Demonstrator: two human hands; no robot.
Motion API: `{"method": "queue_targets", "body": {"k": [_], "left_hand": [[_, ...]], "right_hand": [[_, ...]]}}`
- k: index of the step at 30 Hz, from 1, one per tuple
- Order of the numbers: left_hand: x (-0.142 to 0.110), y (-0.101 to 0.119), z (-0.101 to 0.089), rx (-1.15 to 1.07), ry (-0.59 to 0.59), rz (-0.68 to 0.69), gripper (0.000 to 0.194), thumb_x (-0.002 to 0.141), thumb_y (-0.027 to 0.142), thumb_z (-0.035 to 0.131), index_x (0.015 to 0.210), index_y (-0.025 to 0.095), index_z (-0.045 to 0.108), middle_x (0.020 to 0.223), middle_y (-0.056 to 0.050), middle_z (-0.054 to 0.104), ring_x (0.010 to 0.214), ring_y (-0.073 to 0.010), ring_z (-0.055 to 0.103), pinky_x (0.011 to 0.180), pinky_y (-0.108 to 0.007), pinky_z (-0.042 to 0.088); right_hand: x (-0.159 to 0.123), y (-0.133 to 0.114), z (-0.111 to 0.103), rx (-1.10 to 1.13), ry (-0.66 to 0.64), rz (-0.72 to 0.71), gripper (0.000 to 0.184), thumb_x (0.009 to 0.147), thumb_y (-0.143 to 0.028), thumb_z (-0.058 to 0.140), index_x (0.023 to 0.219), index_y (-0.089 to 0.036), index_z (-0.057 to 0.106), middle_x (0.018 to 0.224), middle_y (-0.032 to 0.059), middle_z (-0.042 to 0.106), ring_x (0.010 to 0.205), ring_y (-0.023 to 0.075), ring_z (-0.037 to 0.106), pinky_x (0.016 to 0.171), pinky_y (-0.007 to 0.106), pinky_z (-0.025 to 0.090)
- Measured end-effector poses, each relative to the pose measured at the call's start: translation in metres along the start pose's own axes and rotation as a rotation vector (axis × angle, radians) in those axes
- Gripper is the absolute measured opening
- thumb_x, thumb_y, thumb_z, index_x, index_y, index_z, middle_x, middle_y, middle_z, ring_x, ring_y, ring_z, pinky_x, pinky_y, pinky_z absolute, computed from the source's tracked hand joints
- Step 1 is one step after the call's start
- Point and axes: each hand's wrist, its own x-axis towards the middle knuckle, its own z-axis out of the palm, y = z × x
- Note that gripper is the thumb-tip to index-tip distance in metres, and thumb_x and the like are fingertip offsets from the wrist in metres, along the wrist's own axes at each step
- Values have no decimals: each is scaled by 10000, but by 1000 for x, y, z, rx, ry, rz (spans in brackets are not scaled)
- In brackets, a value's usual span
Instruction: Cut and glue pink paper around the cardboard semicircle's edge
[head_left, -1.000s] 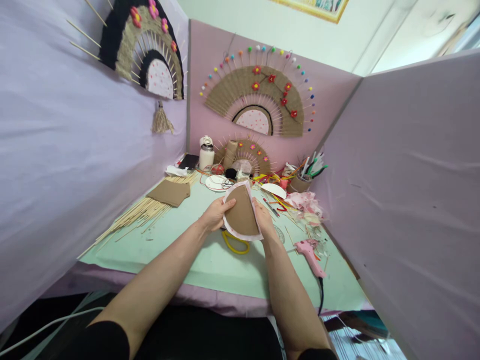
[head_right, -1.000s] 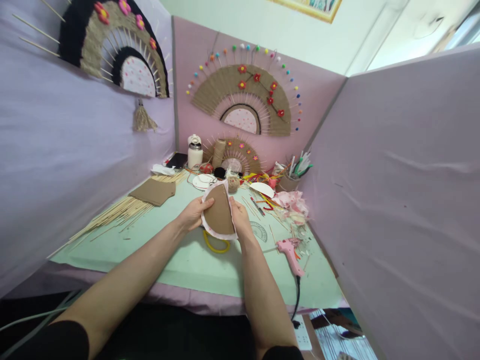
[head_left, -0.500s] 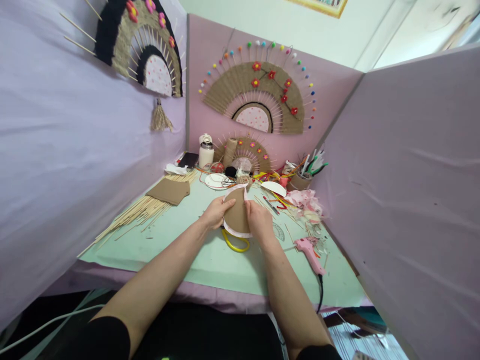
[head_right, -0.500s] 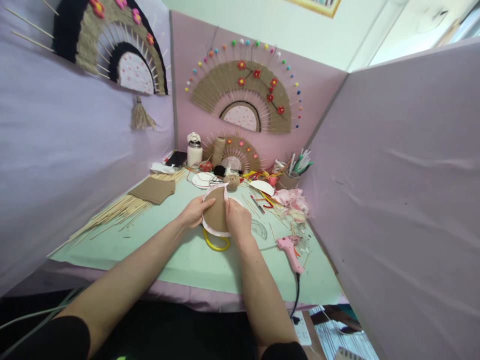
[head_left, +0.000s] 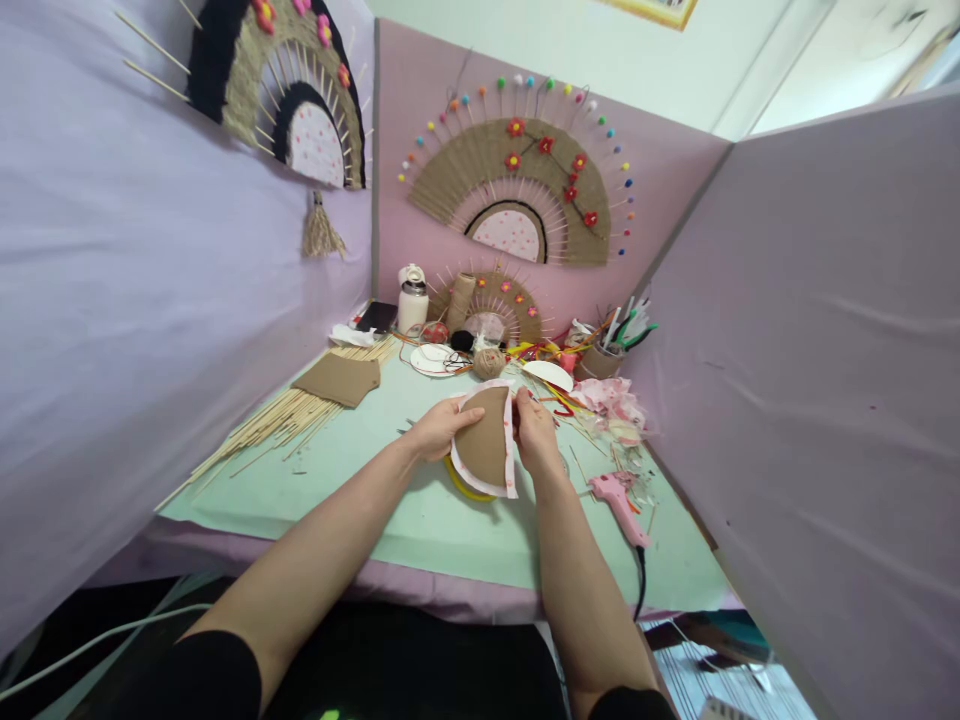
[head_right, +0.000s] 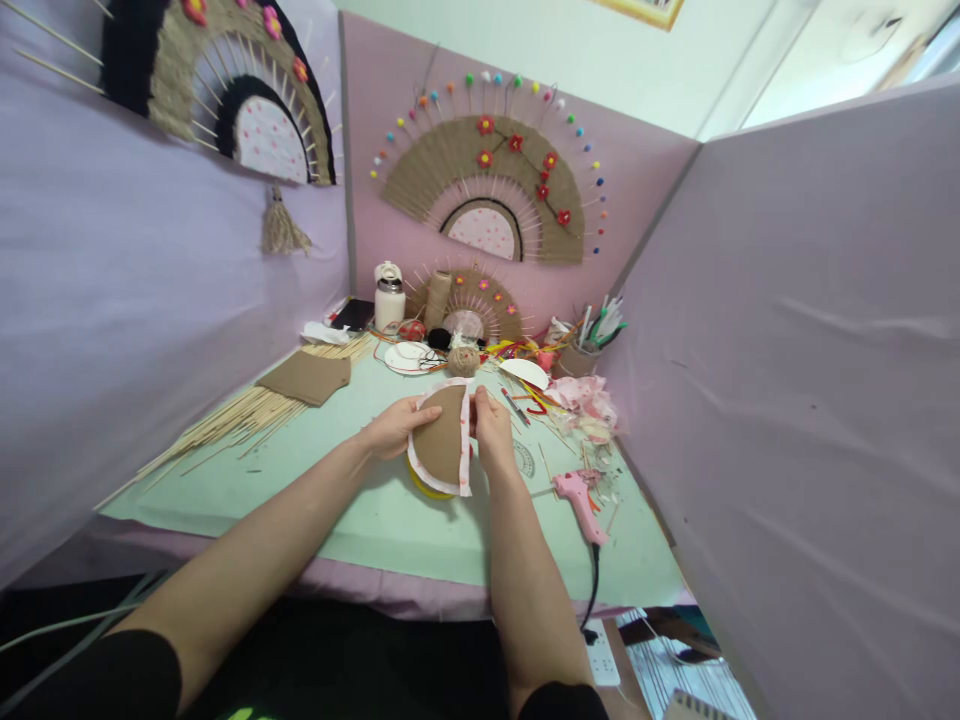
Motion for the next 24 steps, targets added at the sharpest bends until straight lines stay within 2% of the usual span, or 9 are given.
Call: {"method": "queue_targets", "body": {"k": [3, 8, 12, 14, 17, 22, 24], "left_hand": [[2, -4, 0, -1, 10, -21, 376, 641, 321, 759, 917, 103, 628, 815, -97, 703, 710, -170, 641, 710, -291, 474], [6, -12, -5, 59, 52, 17, 412, 632, 340, 758, 944, 109, 619, 839, -90, 696, 722, -181, 637, 724, -312, 464], [7, -16, -5, 163, 89, 61, 445, 641, 364, 741, 981, 106, 612, 852, -86, 685, 754, -188, 627, 718, -306, 453], [7, -16, -3, 211, 119, 78, 436, 644, 371, 733, 976, 112, 616, 845, -77, 682, 744, -182, 618, 704, -297, 449], [6, -14, 0, 230, 157, 69, 411, 630, 375, 737, 933, 117, 630, 816, -72, 682, 711, -178, 612, 691, -299, 447], [5, -12, 1, 105, 113, 38, 438, 605, 365, 760, 942, 117, 630, 845, -86, 688, 734, -189, 628, 720, -314, 450], [5, -13, 1, 91, 96, 27, 444, 606, 362, 762, 951, 116, 628, 851, -90, 690, 731, -187, 630, 720, -312, 449]], "right_hand": [[-5, 0, 4, -131, 75, -101, 455, 751, -604, 492, 589, -180, 510, 506, -25, 458, 478, 115, 380, 460, 250, 306], [-7, 0, 4, -465, 175, -321, 462, 818, -546, 424, 523, -195, 369, 493, -43, 354, 516, 109, 325, 503, 248, 265], [-7, 4, 5, -758, 237, -407, 453, 865, -491, 368, 534, -185, 416, 529, -18, 445, 550, 118, 362, 548, 253, 261], [-7, 4, 5, -833, 255, -430, 452, 878, -477, 347, 548, -184, 443, 559, -1, 488, 562, 124, 379, 562, 258, 259], [-7, 3, 5, -745, 226, -381, 480, 864, -530, 344, 538, -190, 438, 544, 3, 484, 549, 129, 381, 546, 261, 262], [-1, 1, -1, -254, 119, -95, 592, 803, -686, 273, 628, -180, 527, 501, -8, 463, 459, 123, 372, 459, 256, 276], [1, 2, -2, -209, 100, -83, 570, 789, -687, 316, 635, -179, 524, 498, -16, 450, 454, 118, 363, 452, 252, 274]]}}
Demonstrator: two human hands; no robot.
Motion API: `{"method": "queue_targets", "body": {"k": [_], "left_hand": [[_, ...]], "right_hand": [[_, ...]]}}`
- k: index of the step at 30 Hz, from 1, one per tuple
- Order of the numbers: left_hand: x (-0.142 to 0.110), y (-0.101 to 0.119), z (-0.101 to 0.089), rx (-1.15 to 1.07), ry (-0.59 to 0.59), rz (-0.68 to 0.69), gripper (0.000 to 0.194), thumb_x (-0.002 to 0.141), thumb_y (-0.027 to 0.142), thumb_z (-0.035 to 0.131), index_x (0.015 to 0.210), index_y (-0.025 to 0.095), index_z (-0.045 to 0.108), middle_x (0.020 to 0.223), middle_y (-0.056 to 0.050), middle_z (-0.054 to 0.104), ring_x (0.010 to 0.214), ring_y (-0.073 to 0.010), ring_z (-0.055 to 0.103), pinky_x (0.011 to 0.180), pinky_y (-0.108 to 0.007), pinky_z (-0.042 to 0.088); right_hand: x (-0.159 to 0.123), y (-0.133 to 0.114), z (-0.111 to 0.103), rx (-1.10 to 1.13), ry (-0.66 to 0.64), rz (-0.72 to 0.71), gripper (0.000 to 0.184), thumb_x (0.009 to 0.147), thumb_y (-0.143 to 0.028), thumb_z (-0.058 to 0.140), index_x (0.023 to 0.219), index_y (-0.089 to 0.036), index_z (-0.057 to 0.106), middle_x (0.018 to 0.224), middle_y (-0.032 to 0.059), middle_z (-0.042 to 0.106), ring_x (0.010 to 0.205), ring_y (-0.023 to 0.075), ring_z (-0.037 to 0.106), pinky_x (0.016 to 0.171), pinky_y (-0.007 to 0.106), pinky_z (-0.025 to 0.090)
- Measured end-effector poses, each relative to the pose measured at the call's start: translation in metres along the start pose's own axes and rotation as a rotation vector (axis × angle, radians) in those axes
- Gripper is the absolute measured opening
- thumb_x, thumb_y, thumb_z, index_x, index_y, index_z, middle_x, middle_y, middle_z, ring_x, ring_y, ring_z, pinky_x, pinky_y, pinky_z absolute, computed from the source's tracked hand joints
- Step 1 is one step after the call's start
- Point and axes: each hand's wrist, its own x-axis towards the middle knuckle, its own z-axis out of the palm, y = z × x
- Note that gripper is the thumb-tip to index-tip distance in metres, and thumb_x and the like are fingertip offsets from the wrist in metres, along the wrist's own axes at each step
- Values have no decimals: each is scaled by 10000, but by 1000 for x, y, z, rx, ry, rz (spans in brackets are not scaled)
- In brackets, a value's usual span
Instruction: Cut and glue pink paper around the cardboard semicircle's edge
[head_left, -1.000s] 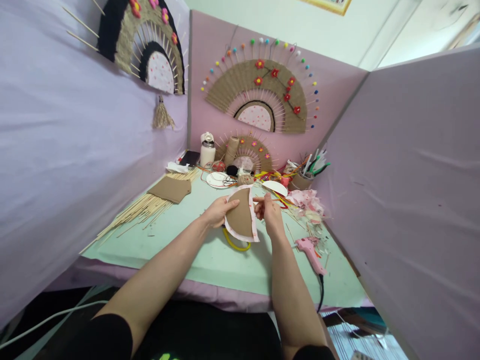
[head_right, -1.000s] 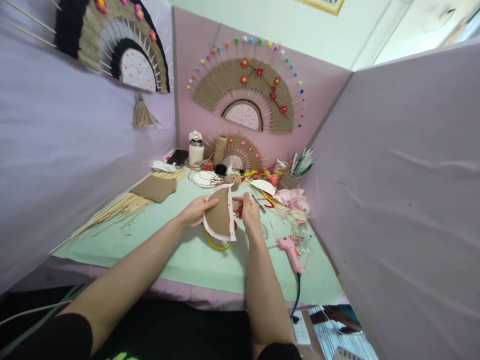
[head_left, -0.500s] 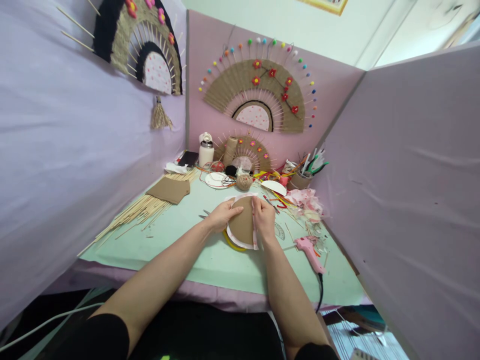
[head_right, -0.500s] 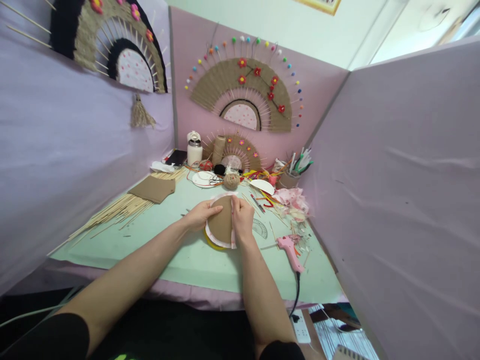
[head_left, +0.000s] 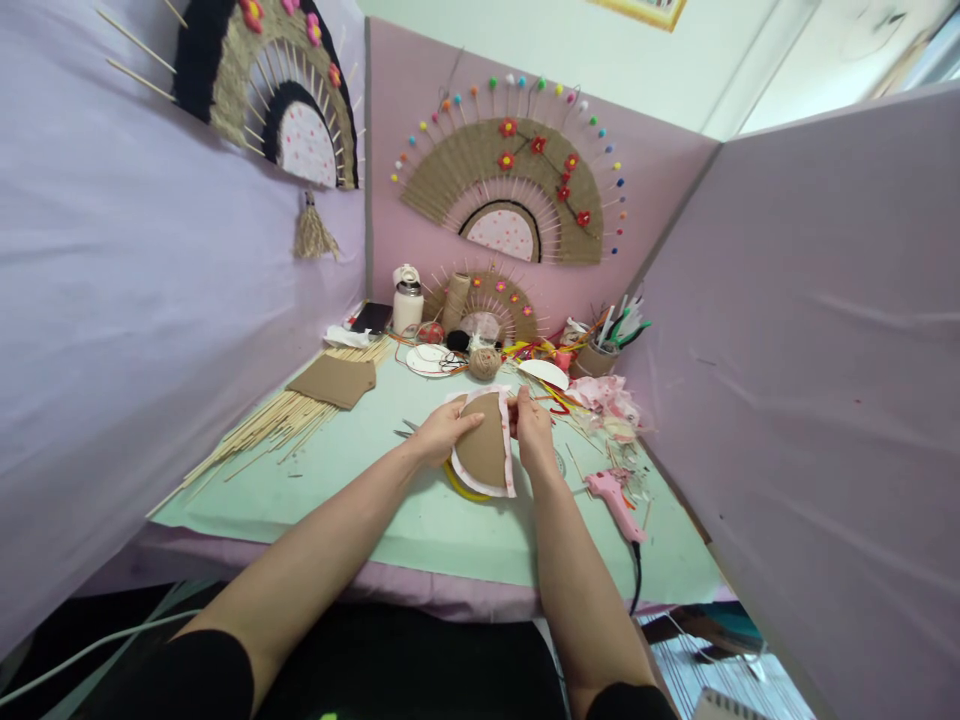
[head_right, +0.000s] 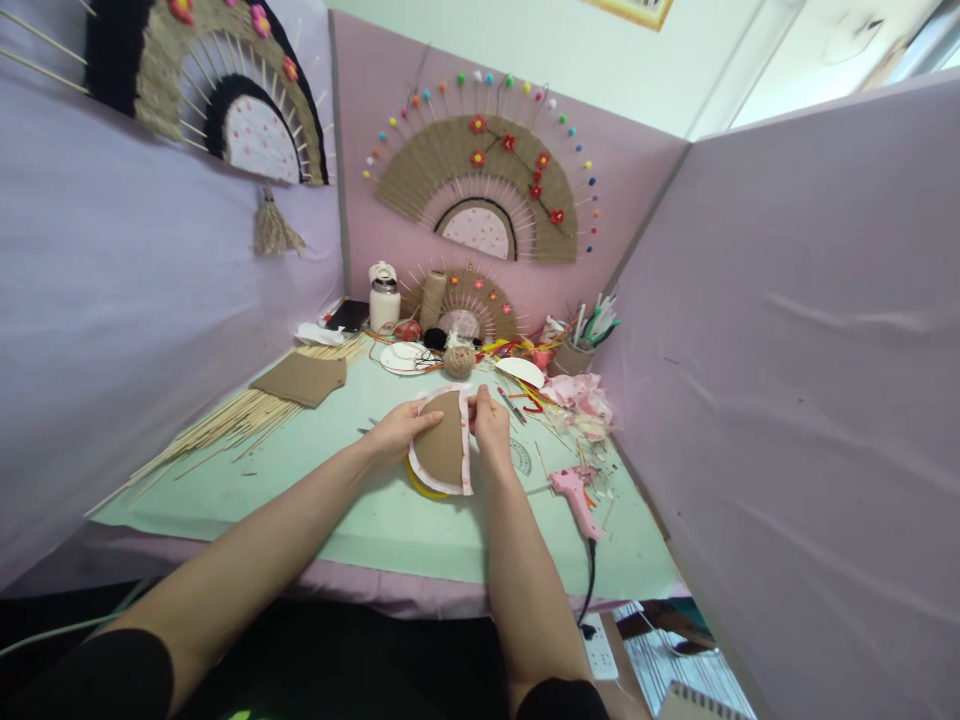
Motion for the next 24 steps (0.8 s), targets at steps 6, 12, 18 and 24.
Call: {"method": "queue_targets", "body": {"k": [6, 12, 18, 24], "left_hand": [[1, -3, 0, 78, 11, 14, 424, 620, 363, 750, 934, 103, 632, 823, -92, 691, 732, -195, 628, 708, -311, 451], [0, 1, 0, 0, 10, 8, 445, 632, 350, 747, 982, 114, 608, 832, -89, 693, 733, -189, 636, 725, -318, 465], [-1, 3, 2, -34, 64, 12, 446, 617, 340, 757, 973, 123, 599, 820, -76, 692, 699, -176, 635, 698, -302, 471], [1, 0, 1, 32, 97, 74, 448, 626, 340, 752, 989, 123, 604, 806, -69, 695, 708, -180, 636, 680, -286, 463]], "right_hand": [[-3, 4, 1, -347, 97, -312, 468, 804, -560, 449, 528, -182, 436, 538, -20, 442, 559, 118, 365, 547, 248, 291], [-2, 2, -1, -119, -21, -97, 530, 817, -622, 328, 586, -178, 500, 529, -1, 481, 509, 125, 395, 480, 248, 284], [-5, -1, 1, -193, -18, -149, 446, 770, -557, 477, 535, -179, 461, 506, -26, 436, 515, 112, 358, 487, 240, 274], [-6, 4, 5, -388, 72, -278, 433, 802, -539, 453, 566, -178, 494, 554, -16, 486, 568, 122, 391, 545, 246, 290]]}}
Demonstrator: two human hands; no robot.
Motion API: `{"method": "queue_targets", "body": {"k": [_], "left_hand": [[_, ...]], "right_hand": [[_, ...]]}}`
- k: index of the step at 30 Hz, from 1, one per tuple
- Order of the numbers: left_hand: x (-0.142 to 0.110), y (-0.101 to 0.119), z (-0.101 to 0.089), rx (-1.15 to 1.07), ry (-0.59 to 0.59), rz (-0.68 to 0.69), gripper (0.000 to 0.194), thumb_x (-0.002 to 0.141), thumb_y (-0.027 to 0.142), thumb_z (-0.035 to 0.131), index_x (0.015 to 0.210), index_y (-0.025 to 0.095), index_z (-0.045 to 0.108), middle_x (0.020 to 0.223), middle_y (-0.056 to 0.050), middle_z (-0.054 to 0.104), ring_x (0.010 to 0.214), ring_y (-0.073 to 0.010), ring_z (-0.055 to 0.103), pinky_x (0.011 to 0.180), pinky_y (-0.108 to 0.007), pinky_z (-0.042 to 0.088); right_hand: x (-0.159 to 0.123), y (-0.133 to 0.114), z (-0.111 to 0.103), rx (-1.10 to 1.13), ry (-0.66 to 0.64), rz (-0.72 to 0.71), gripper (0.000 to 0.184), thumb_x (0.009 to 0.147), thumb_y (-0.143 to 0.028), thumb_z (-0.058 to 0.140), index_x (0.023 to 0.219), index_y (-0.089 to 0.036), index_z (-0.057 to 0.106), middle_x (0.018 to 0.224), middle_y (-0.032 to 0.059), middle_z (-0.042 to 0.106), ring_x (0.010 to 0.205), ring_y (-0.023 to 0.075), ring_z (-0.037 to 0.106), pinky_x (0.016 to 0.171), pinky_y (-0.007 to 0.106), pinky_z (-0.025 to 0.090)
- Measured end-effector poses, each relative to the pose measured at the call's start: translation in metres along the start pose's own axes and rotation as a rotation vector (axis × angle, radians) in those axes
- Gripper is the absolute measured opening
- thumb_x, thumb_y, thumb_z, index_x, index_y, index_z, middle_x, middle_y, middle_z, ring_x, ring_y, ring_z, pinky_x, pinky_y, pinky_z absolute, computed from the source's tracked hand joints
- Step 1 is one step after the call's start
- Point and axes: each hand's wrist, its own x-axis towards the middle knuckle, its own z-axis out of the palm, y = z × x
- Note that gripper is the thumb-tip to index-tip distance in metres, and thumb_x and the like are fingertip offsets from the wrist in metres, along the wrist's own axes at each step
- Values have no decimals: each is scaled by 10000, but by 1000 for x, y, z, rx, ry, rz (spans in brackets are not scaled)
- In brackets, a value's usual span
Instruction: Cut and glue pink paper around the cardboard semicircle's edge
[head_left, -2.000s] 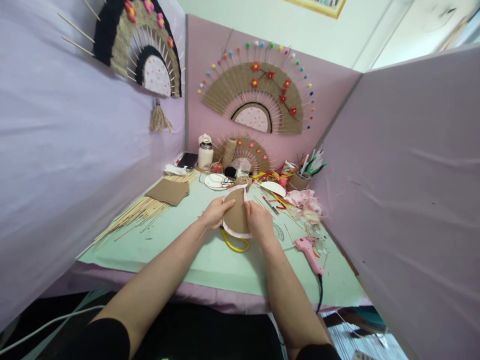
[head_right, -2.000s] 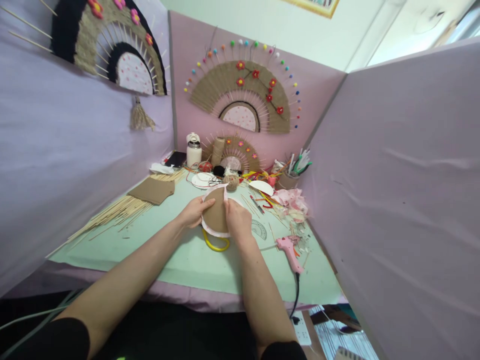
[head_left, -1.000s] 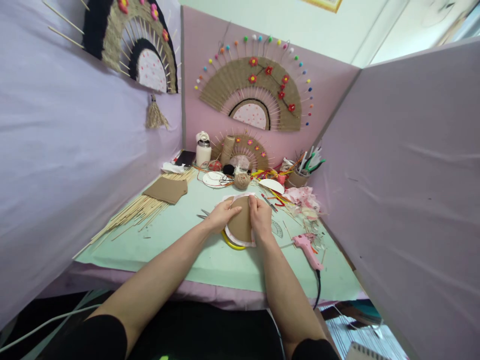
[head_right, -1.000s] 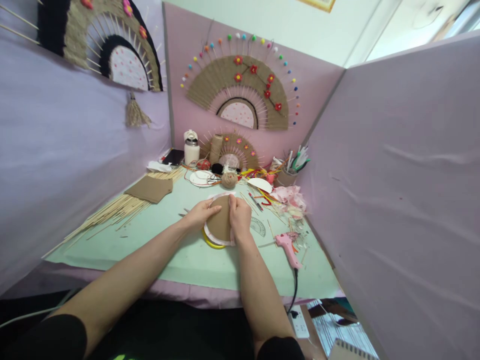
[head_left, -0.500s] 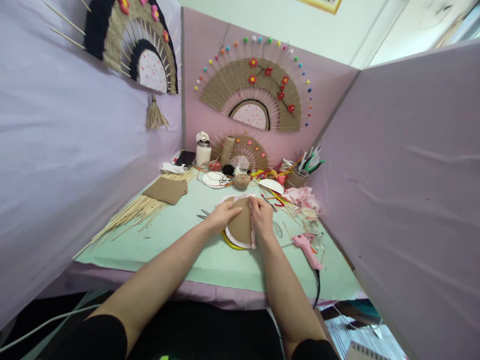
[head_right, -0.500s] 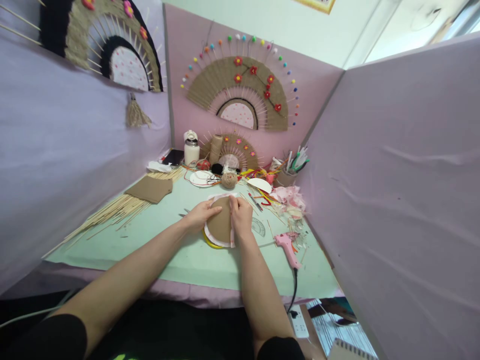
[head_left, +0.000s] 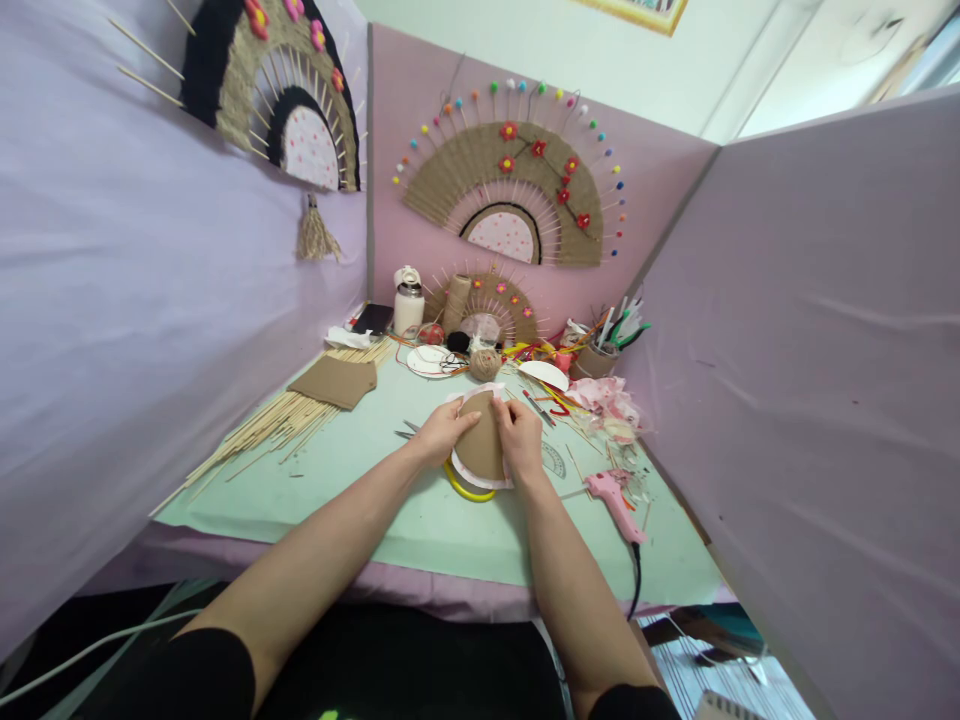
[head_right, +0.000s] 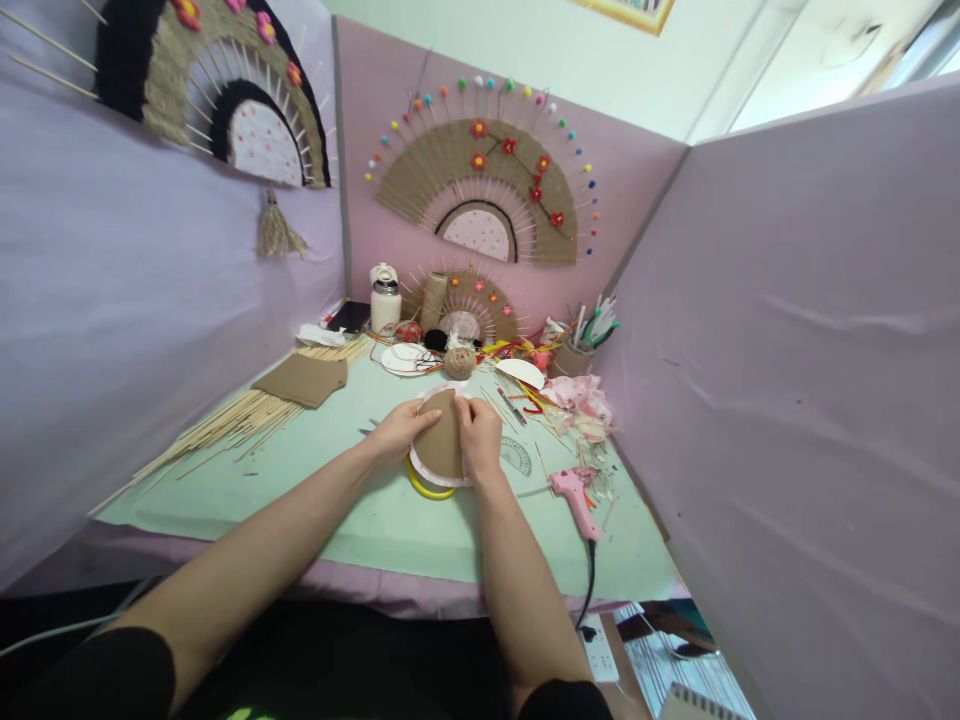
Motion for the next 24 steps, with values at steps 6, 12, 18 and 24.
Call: {"method": "queue_targets", "body": {"k": [6, 12, 18, 24], "left_hand": [[2, 0, -2, -85, -35, -18, 417, 654, 348, 737, 970, 113, 596, 861, -96, 698, 748, -191, 648, 721, -311, 482], [2, -3, -2, -53, 56, 17, 411, 649, 338, 742, 963, 122, 588, 830, -76, 694, 694, -169, 639, 648, -276, 478], [2, 4, -3, -130, 26, -11, 402, 645, 323, 748, 959, 121, 601, 884, -95, 700, 760, -189, 650, 742, -321, 487], [2, 6, -3, -145, 80, 14, 407, 632, 315, 757, 953, 127, 594, 847, -79, 701, 718, -177, 646, 698, -302, 494]], "right_hand": [[3, 1, -5, 284, -161, 202, 494, 825, -588, 349, 602, -182, 521, 507, -25, 468, 489, 125, 387, 485, 253, 286], [-1, 1, 0, 47, -31, -21, 389, 785, -501, 502, 577, -172, 509, 557, -30, 473, 565, 112, 387, 559, 239, 303], [1, 3, -3, 252, -156, 158, 521, 823, -600, 332, 607, -178, 547, 530, -1, 494, 522, 136, 407, 494, 246, 290], [1, 6, 0, 103, -171, 60, 463, 771, -556, 479, 522, -167, 507, 509, -14, 459, 516, 114, 356, 494, 239, 259]]}}
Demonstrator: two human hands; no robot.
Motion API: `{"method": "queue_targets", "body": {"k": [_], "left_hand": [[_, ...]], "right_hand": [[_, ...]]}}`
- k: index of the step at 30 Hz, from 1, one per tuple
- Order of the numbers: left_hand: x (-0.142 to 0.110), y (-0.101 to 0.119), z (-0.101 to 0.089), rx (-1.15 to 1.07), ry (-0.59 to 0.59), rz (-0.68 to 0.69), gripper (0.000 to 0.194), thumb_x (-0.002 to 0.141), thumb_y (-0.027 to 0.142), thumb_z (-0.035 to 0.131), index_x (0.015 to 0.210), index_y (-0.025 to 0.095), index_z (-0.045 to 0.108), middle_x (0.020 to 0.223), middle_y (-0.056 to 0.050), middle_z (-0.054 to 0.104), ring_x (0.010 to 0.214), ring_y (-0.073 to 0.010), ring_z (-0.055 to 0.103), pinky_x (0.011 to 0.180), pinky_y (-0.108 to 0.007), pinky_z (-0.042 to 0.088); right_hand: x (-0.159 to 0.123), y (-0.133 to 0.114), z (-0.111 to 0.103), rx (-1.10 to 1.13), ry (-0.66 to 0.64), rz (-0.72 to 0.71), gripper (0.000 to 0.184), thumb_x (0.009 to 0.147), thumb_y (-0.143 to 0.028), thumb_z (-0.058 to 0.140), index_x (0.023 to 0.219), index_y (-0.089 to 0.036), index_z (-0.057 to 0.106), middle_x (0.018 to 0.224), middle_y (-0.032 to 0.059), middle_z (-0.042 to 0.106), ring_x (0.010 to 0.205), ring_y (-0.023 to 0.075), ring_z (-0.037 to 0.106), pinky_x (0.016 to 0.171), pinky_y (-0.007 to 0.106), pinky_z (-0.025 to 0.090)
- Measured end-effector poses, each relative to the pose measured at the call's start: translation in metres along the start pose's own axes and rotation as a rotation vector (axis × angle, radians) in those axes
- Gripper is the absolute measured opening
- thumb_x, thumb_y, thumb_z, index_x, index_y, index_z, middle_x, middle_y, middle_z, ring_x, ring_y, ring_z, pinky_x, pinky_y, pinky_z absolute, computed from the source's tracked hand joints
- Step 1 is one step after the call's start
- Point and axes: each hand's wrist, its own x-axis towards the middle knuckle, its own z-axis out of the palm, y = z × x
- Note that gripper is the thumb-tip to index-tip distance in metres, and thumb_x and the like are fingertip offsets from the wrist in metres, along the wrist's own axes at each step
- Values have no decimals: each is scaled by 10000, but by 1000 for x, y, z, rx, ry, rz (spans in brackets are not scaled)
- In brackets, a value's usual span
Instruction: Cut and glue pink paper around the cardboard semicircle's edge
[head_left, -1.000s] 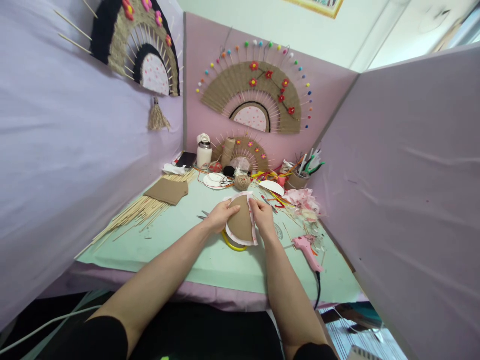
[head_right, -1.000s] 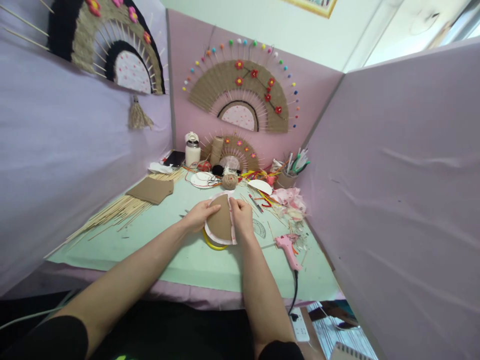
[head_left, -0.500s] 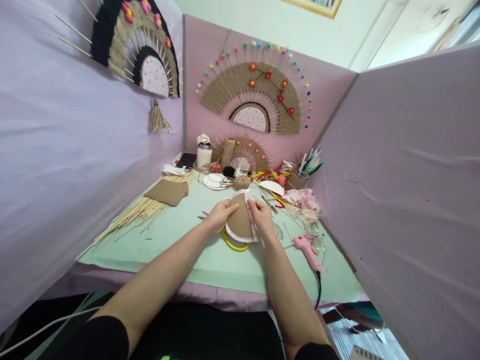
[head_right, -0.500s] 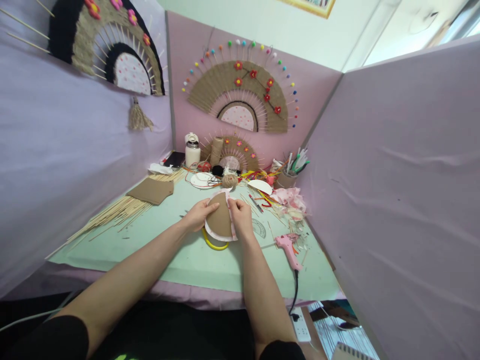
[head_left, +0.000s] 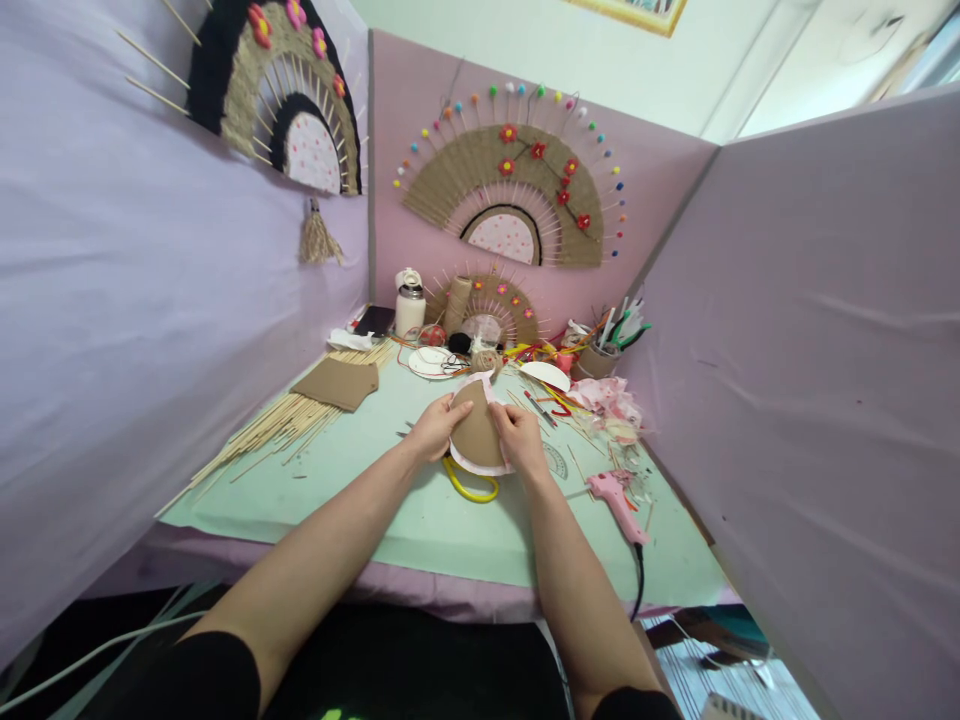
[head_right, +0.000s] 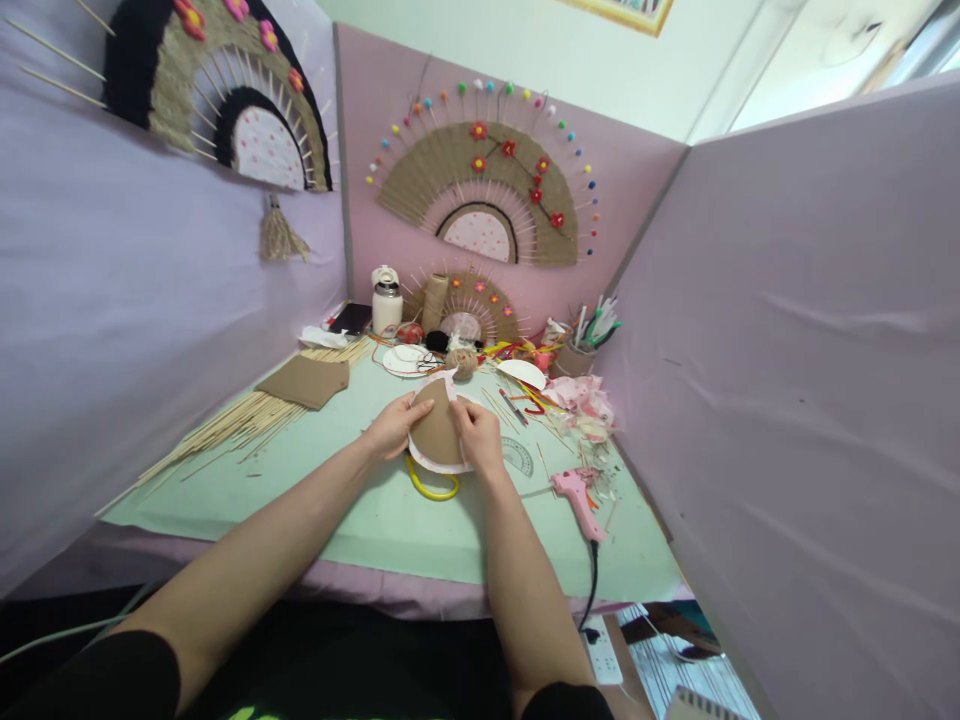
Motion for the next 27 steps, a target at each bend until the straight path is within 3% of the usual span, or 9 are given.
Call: {"method": "queue_targets", "body": {"k": [4, 8, 10, 14, 18, 23, 27], "left_hand": [[-1, 1, 1, 3, 3, 13, 380, 638, 313, 752, 933, 131, 597, 834, -65, 703, 704, -166, 643, 674, -285, 496], [2, 5, -1, -22, 19, -5, 363, 639, 308, 750, 912, 122, 601, 835, -82, 707, 730, -179, 649, 710, -303, 502], [4, 6, -2, -21, 42, 10, 369, 645, 307, 745, 926, 116, 601, 847, -92, 707, 741, -186, 650, 712, -307, 502], [6, 5, -5, -21, 110, 52, 370, 647, 298, 740, 939, 117, 603, 838, -82, 703, 716, -178, 645, 695, -307, 501], [7, 4, -6, -25, 132, 79, 360, 651, 281, 736, 943, 119, 604, 842, -80, 702, 706, -179, 644, 696, -316, 500], [10, 8, -7, -88, 170, 94, 317, 647, 244, 732, 908, 123, 599, 806, -70, 707, 689, -173, 642, 691, -312, 507], [12, 9, -10, -108, 208, 114, 301, 644, 231, 728, 891, 122, 594, 765, -57, 702, 666, -160, 634, 678, -297, 504]], "right_hand": [[0, 1, 0, -55, 34, -71, 459, 763, -555, 502, 523, -164, 516, 526, -8, 484, 535, 116, 371, 507, 241, 267], [1, 3, -8, 189, -110, 160, 591, 806, -646, 323, 616, -154, 589, 530, 15, 520, 489, 121, 406, 455, 239, 270], [1, 4, -10, 251, -188, 226, 595, 796, -653, 336, 669, -146, 621, 550, 21, 544, 485, 122, 424, 445, 234, 275], [0, 4, -5, 132, -171, 104, 450, 732, -567, 526, 610, -142, 607, 579, 13, 558, 532, 118, 430, 479, 226, 297], [0, 2, -1, -26, -77, -61, 459, 737, -561, 528, 556, -142, 587, 577, 14, 555, 570, 127, 436, 503, 232, 292], [1, 2, -9, 154, -183, 93, 634, 811, -651, 311, 639, -139, 642, 565, 28, 573, 532, 131, 459, 496, 242, 313], [2, 8, -6, 122, -235, 94, 528, 756, -624, 462, 627, -141, 632, 566, 8, 554, 526, 115, 417, 486, 233, 294]]}}
